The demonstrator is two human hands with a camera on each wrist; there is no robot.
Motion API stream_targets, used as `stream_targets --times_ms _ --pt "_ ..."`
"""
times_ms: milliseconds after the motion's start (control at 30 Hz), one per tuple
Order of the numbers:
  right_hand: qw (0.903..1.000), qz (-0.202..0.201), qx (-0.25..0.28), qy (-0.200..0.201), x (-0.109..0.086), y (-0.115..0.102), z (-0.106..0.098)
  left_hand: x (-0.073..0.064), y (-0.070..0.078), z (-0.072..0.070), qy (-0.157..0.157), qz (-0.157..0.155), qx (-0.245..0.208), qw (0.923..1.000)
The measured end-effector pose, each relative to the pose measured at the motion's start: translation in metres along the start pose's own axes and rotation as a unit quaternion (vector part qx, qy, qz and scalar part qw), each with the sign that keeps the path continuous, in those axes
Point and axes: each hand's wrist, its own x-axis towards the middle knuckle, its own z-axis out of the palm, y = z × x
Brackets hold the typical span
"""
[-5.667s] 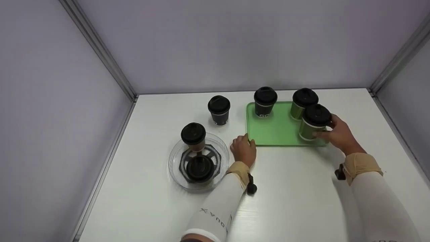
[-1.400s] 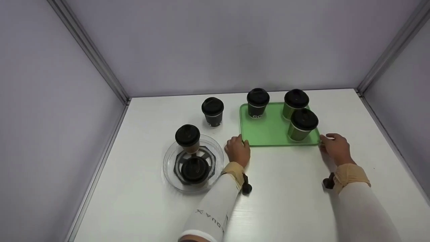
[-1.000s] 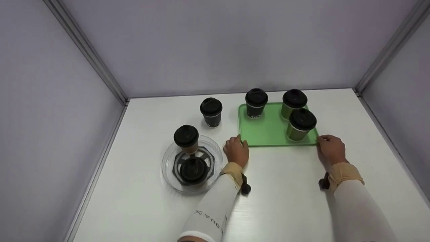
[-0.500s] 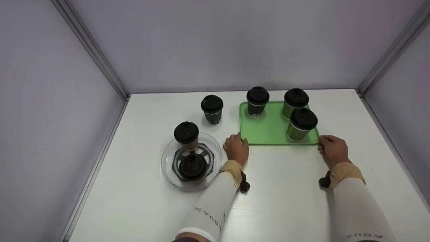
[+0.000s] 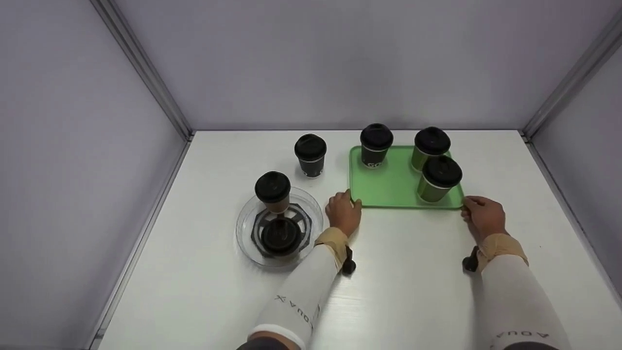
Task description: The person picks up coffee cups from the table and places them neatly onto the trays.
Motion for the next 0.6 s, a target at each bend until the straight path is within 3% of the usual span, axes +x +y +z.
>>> stream_targets --times_ms 400,600 --pt "0.9999 0.008 0.012 -0.002 0.001 -0.002 0.001 -0.017 0.016 -0.024 -0.083 0.001 -0.009 0.9965" --pt "0.9998 0.010 0.018 0.001 -0.003 -0.006 0.001 -0.029 0.025 -0.039 -0.095 0.016 -0.041 0.9945"
